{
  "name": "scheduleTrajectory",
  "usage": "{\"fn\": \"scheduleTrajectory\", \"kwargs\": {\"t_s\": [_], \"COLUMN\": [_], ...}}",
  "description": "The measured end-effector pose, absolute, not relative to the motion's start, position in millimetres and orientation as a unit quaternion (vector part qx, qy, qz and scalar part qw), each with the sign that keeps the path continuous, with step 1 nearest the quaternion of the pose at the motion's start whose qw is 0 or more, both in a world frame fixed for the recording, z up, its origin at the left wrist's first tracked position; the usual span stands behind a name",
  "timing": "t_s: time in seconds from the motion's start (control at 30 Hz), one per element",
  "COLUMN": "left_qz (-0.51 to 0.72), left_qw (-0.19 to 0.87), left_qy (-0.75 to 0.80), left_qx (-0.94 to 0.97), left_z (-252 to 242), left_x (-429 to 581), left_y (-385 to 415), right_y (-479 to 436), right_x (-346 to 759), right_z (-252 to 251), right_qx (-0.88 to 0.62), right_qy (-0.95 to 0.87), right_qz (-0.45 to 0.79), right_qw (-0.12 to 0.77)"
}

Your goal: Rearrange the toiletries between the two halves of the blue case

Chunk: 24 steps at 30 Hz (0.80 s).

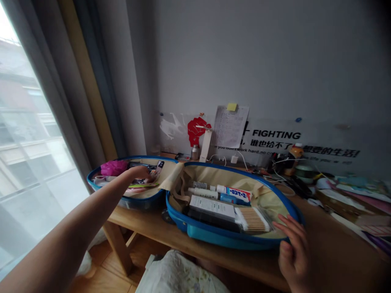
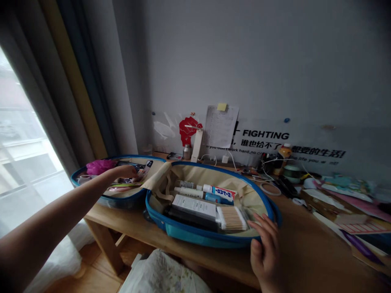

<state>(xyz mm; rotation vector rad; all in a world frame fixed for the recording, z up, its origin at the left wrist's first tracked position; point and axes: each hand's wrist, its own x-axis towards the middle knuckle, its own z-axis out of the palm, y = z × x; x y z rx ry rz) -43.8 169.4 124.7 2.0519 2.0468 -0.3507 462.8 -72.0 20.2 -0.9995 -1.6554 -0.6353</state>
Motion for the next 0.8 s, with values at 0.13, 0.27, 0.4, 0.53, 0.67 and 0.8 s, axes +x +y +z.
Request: {"fn": "scheduleTrajectory", "kwargs": {"t_s": [0.13, 0.27, 0.4, 0.53, 0.67, 0.8], "left_qz": [-0.132, -0.145, -0.134, -0.086, -0.008, 0.055], "left_qw": [0.122, 0.135, 0.126, 0.086, 0.012, -0.053], "left_qy": [0.710, 0.724, 0.734, 0.734, 0.700, 0.617], "left_qx": [0.681, 0.661, 0.654, 0.668, 0.714, 0.783], "left_z": [121.2, 119.2, 124.9, 145.9, 174.6, 184.6], "left_x": [-42.1, -41.4, -37.7, -28.7, -3.3, 51.7], "left_y": [172.1, 169.4, 162.4, 156.6, 152.1, 147.6], "right_y": [-72.7, -73.1, -73.5, -73.3, -72.6, -72.6], "right_x": [463.5, 462.7, 461.8, 462.6, 463.4, 464.2], "right_z": [20.0, 21.5, 21.8, 20.7, 20.4, 19.6], "right_qx": [-0.422, -0.419, -0.425, -0.428, -0.423, -0.428], "right_qy": [-0.695, -0.694, -0.692, -0.690, -0.689, -0.688], "right_qz": [-0.261, -0.264, -0.261, -0.257, -0.253, -0.254], "right_qw": [0.520, 0.523, 0.521, 0.524, 0.531, 0.528]}}
